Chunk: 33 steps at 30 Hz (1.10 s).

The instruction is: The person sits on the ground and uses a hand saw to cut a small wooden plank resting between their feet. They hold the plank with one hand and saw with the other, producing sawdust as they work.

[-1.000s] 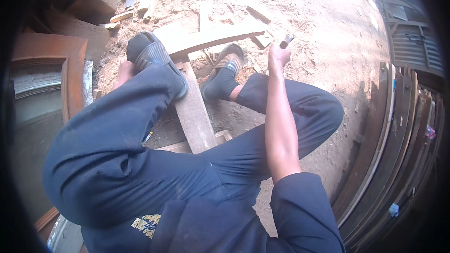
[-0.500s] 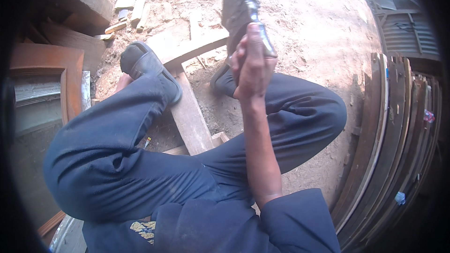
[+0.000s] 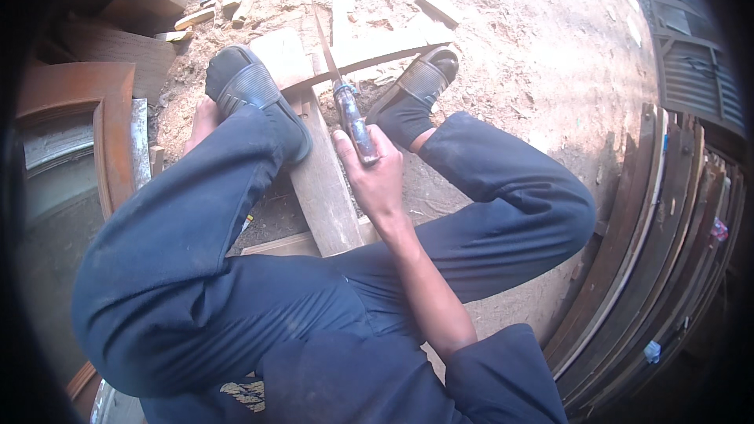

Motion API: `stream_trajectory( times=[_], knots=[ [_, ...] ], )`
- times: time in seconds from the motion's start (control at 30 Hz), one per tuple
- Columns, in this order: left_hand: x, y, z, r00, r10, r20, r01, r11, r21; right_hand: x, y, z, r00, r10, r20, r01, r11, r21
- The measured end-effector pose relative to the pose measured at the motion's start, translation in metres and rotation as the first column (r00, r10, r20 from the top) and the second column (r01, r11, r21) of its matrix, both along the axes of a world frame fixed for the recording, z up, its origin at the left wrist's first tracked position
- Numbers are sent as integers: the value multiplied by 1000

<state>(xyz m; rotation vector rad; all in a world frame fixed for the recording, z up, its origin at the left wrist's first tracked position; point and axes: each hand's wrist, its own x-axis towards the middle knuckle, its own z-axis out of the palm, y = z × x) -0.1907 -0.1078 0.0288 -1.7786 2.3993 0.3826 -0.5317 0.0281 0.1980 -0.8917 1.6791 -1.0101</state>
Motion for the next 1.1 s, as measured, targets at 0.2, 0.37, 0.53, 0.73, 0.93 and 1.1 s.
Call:
stream_trajectory(
  times=[0.2,0.37,0.53,0.73,0.93,1.1],
  knots=[
    [-2,6,6,1000,14,2,-14,1000,4,9,8,-15,989,68,-128,-73,997,-31],
    [0,12,15,999,41,5,-41,999,-8,17,10,-25,979,52,-199,-71,994,-88],
    [-7,14,22,999,51,-8,-51,998,-22,16,-3,-37,967,105,-231,-128,988,-90],
    [-12,12,36,998,60,-15,-61,997,-47,16,9,-36,974,157,-165,-163,986,-27],
    [-17,14,42,997,76,-22,-77,996,-54,11,30,-33,976,132,-175,-136,991,-10],
    [-21,19,48,998,62,-2,-62,997,-43,11,15,-25,969,127,-211,-135,991,-24]
  ],
)
